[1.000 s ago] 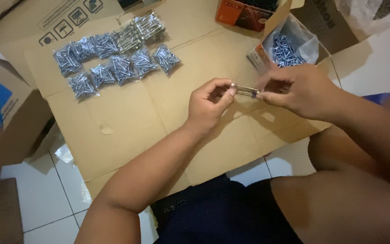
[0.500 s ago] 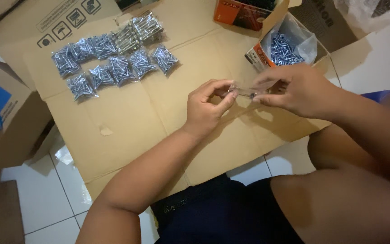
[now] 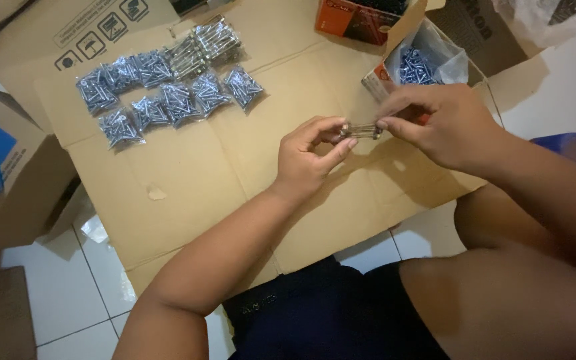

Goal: Packaging metal screws into small plastic bags

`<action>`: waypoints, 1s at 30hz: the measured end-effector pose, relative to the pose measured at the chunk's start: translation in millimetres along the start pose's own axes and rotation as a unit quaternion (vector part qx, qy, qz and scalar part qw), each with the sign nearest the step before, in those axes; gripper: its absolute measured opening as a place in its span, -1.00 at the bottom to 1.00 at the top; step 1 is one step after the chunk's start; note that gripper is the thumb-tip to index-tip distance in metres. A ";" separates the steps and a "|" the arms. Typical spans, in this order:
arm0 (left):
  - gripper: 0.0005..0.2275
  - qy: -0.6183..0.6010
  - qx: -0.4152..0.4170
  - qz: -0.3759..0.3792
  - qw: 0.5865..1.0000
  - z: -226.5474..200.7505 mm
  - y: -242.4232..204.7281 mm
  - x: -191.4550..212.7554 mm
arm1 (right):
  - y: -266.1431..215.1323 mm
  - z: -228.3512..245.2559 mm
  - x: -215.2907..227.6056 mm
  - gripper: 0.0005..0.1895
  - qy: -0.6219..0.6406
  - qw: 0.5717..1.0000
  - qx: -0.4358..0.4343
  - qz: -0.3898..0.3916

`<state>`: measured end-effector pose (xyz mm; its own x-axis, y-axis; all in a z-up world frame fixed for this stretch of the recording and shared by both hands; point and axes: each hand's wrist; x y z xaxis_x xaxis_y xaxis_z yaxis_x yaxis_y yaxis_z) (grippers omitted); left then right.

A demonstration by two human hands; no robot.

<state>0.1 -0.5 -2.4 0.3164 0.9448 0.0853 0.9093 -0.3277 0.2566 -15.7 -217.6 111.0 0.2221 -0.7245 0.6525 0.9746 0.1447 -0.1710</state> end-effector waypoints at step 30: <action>-0.77 0.043 0.041 0.129 0.990 -7.1 1.4 1.4 | -15.8 15.2 11.6 -0.73 -0.216 0.905 0.363 -0.048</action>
<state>-0.1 0.5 4.9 0.5191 0.8257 0.2208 0.8218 -0.5532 0.1366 -28.1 -218.1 132.5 -0.0273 -0.4485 0.8934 0.7174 0.6136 0.3299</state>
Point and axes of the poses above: each hand's wrist, its own y-axis towards the middle knuckle, its own x-axis out of the back of the hand, z = x × y, and after that the axes turned 8 degrees about y, right-handed
